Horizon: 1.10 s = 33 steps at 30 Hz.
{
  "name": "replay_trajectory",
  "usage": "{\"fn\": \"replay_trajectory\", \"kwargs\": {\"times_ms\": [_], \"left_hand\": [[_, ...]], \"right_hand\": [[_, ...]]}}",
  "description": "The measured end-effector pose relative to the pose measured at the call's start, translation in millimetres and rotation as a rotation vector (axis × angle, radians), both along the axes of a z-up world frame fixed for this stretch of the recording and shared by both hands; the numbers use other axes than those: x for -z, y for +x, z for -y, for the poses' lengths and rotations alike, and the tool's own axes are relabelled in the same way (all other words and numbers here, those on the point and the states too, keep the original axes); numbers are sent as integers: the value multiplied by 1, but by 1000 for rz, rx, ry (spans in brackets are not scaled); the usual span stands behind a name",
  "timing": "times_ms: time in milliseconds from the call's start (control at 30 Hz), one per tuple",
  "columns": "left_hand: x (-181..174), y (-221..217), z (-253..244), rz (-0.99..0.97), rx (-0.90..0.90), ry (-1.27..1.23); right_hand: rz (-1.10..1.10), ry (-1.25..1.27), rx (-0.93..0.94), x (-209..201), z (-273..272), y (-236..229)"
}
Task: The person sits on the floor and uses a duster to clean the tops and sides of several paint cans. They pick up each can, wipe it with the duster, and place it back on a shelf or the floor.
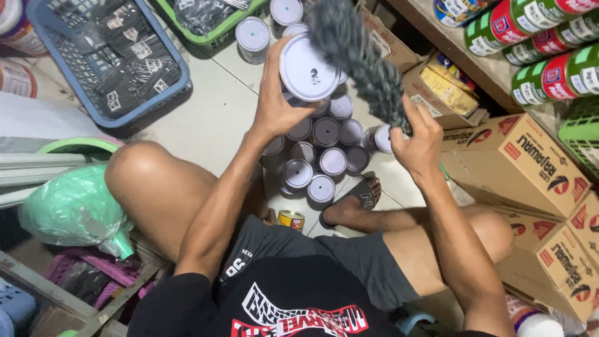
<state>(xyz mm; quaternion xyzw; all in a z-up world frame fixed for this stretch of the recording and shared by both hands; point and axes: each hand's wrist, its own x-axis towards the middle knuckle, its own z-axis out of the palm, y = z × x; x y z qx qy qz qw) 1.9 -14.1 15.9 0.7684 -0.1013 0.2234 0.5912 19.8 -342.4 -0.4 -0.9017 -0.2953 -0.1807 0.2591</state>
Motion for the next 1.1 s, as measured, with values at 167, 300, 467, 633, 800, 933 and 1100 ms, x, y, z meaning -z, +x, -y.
{"fn": "replay_trajectory", "kwargs": {"times_ms": [167,300,467,633,800,933,1100], "left_hand": [[41,16,-2,88,21,-52],[6,3,3,-40,15,57],[105,21,9,57,-138,195],[1,2,2,2,2,19],[15,19,2,-144,-70,-105],[1,5,-2,77,-47,23],[-13,1,-7,12,-48,-34]], "right_hand": [[-46,-84,-108,9,-12,-15],[-68,-17,2,-10,-9,-7],[-9,-97,-46,26,-5,-11],[68,-163,81,-11,10,7],[94,-201,-115,10,1,-28],[113,-128,8,4,11,1],[59,113,6,-14,8,-12]]}}
